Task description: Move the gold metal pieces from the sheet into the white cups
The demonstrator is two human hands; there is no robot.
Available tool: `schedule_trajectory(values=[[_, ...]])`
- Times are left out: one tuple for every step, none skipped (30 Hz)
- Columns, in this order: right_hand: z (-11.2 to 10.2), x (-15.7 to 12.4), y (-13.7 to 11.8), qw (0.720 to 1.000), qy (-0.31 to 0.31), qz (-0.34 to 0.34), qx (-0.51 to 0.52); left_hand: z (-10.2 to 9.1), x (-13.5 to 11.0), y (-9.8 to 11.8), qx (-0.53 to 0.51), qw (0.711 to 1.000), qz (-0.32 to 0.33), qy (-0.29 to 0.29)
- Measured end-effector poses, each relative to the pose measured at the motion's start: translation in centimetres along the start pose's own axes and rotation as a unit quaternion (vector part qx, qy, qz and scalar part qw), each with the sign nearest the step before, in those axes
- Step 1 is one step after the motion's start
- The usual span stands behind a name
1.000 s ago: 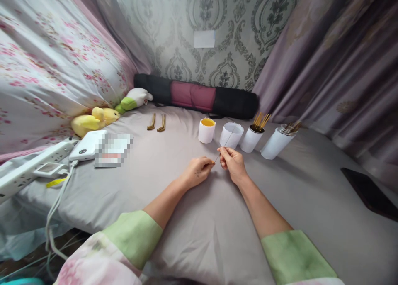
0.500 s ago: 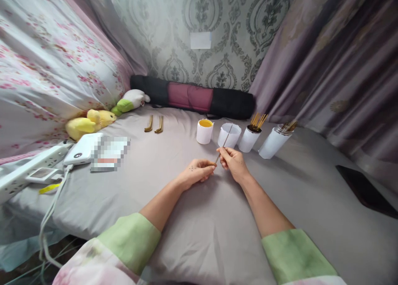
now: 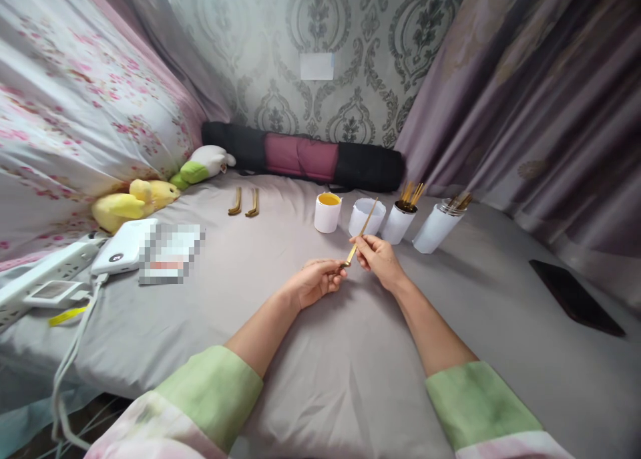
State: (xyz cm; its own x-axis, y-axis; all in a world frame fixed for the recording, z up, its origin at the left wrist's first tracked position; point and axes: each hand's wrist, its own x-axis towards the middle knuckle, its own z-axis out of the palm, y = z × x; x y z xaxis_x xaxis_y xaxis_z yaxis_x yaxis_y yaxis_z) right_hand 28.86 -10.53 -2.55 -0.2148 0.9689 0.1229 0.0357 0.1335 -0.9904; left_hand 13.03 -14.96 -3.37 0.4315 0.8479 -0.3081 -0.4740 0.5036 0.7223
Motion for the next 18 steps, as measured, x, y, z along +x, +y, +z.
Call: schedule_trajectory(values=[[-0.1, 0.0, -0.1, 1.0, -0.003, -0.003, -0.006, 0.0, 0.0, 0.0, -0.009, 1.0, -0.003, 0.0], [-0.1, 0.0, -0.2, 1.0, -0.005, -0.008, -0.011, -0.1, 0.0, 0.0, -0.016, 1.0, -0.005, 0.001], [-0.2, 0.0, -0.2, 1.0, -0.008, -0.011, -0.015, -0.1, 0.0, 0.0, -0.022, 1.0, -0.007, 0.001], [-0.3, -0.1, -0.3, 1.0, -0.009, -0.013, -0.018, -0.2, 0.0, 0.0, -0.027, 1.0, -0.01, -0.001], [-0.3, -0.1, -0.4, 1.0, -0.01, -0.015, -0.021, -0.2, 0.0, 0.0, -0.031, 0.999, -0.011, -0.003], [-0.4, -0.1, -0.5, 1.0, -0.01, -0.015, -0.025, -0.2, 0.0, 0.0, -0.033, 0.999, -0.012, -0.004], [-0.4, -0.1, -0.6, 0.999, -0.009, -0.015, -0.029, -0.2, 0.1, 0.0, -0.034, 0.999, -0.012, -0.005], [-0.4, -0.2, -0.7, 0.999, -0.008, -0.015, -0.033, -0.2, 0.1, 0.0, -0.034, 0.999, -0.012, -0.005], [-0.4, -0.2, -0.8, 0.999, -0.008, -0.014, -0.038, -0.2, 0.1, -0.1, -0.032, 0.999, -0.011, -0.004], [-0.5, -0.2, -0.9, 0.999, -0.008, -0.013, -0.043, -0.2, 0.1, -0.2, -0.03, 1.0, -0.01, -0.004], [-0.5, -0.3, -1.1, 0.999, -0.007, -0.012, -0.049, -0.2, 0.1, -0.2, -0.027, 1.0, -0.009, -0.005], [-0.5, -0.3, -1.2, 0.998, -0.007, -0.01, -0.055, -0.1, 0.0, -0.3, -0.024, 1.0, -0.009, -0.007], [-0.6, -0.3, -1.3, 0.998, -0.006, -0.009, -0.06, -0.1, 0.0, -0.3, -0.023, 1.0, -0.009, -0.01], [-0.6, -0.3, -1.4, 0.998, -0.004, -0.009, -0.064, -0.1, 0.1, -0.4, -0.021, 1.0, -0.008, -0.01], [-0.7, -0.3, -1.5, 0.998, -0.002, -0.01, -0.067, 0.0, 0.1, -0.4, -0.021, 1.0, -0.008, -0.009], [-0.8, -0.2, -1.6, 0.998, 0.002, -0.012, -0.068, 0.0, 0.1, -0.4, -0.02, 1.0, -0.008, -0.007], [-0.9, -0.1, -1.7, 0.997, 0.005, -0.015, -0.069, 0.0, 0.1, -0.4, -0.02, 1.0, -0.008, -0.004], [-1.0, -0.1, -1.9, 0.997, 0.01, -0.017, -0.07, 0.0, 0.1, -0.4, -0.02, 1.0, -0.007, -0.003]])
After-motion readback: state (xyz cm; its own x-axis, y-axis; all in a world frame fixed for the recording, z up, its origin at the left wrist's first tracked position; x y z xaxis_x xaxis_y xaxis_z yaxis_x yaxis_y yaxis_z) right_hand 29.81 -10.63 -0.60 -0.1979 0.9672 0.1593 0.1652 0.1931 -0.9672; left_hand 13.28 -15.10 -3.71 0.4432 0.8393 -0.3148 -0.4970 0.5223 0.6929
